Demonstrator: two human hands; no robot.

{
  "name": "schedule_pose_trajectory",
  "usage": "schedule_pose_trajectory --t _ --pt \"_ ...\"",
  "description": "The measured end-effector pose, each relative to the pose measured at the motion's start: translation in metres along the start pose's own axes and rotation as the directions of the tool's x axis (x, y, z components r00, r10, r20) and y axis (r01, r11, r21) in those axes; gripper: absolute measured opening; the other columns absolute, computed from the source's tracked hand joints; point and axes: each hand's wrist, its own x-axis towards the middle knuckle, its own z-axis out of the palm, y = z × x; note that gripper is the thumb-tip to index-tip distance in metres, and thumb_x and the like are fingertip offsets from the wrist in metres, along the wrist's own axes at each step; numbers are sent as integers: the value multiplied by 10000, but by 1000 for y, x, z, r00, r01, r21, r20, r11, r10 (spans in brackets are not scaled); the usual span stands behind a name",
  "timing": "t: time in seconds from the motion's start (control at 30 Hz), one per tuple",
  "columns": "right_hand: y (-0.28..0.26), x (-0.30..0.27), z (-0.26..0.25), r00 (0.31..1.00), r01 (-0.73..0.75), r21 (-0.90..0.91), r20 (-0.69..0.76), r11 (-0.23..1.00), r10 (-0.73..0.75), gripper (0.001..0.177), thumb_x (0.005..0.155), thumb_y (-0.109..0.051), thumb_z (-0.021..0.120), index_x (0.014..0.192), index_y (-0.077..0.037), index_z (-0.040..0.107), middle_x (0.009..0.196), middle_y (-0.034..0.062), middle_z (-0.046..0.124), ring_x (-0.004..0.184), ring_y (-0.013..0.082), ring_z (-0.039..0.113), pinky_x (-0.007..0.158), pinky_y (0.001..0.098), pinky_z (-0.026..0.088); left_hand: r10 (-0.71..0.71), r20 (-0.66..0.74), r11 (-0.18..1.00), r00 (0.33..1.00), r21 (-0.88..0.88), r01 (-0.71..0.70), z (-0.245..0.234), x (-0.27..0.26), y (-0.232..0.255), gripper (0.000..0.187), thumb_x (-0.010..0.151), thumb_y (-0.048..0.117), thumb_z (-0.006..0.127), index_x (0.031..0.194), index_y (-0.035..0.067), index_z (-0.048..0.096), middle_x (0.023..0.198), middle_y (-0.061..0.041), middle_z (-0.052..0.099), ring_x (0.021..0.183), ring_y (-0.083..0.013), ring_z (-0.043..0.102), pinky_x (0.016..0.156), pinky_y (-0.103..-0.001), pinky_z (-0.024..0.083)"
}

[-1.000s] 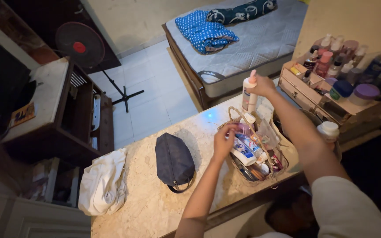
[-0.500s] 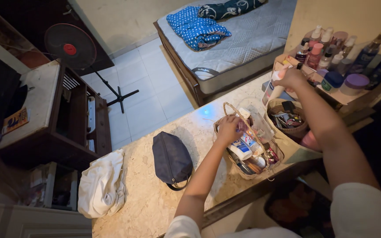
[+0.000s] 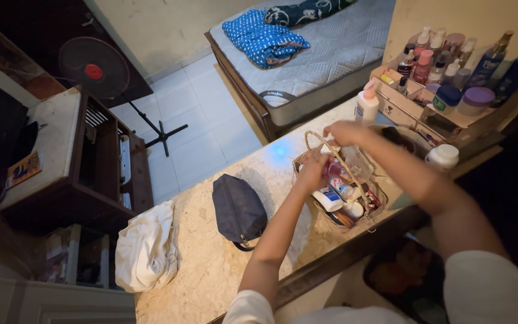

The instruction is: Organizing personal care products and clothes by moving them between a closet and a vanity table.

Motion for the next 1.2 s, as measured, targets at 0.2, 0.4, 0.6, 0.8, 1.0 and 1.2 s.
schedule_pose_trajectory --t 0.2,0.4,0.6,0.8,1.0,1.2 --pt "71 99 149 989 -146 -45 -27 988 145 440 807 -441 737 1208 -263 705 1064 106 754 1054 339 737 872 481 609 71 -149 996 986 63 -62 -22 -34 27 646 766 143 748 1342 350 544 1456 -195 493 1385 -462 465 1066 -552 444" --pt "51 45 120 986 -167 17 28 986 166 369 803 -500 680 1050 -242 774 1019 103 784 1045 320 748 912 446 606 -100 -45 995 994 -28 99 -23 -41 53 666 850 148 648 1434 417 475 1634 -176 327 1516 -430 294 1160 -707 248" --pt "123 55 172 993 -64 36 -97 997 67 311 814 -308 639 922 -67 803 897 230 772 963 424 747 851 481 608 81 -464 990 882 -67 -126 32 -25 26 536 833 53 581 1349 187 635 1490 -258 472 1359 -490 468 1074 -622 381" --pt "26 -33 71 965 -164 -59 -218 985 148 182 848 -236 633 940 -181 780 951 127 783 982 333 758 858 442 612 -354 -544 908 761 -394 141 -2 -60 22 570 836 79 604 1393 202 586 1459 -184 465 1372 -438 462 1145 -536 377" --pt "-91 -97 12 973 58 280 -231 958 9 293 966 -214 537 1060 -42 756 1043 300 748 1083 491 688 955 570 557 -484 -159 868 860 -210 450 19 -72 6 809 833 470 696 1518 137 424 1478 -201 493 1303 -418 563 1054 -576 464" --pt "-78 -57 56 971 -167 124 -153 978 185 339 902 -415 568 870 -145 771 889 137 784 961 321 754 824 396 601 -521 -47 848 852 -147 510 6 -69 11 897 843 455 691 1578 100 319 1492 -229 481 1284 -453 576 1022 -592 486"
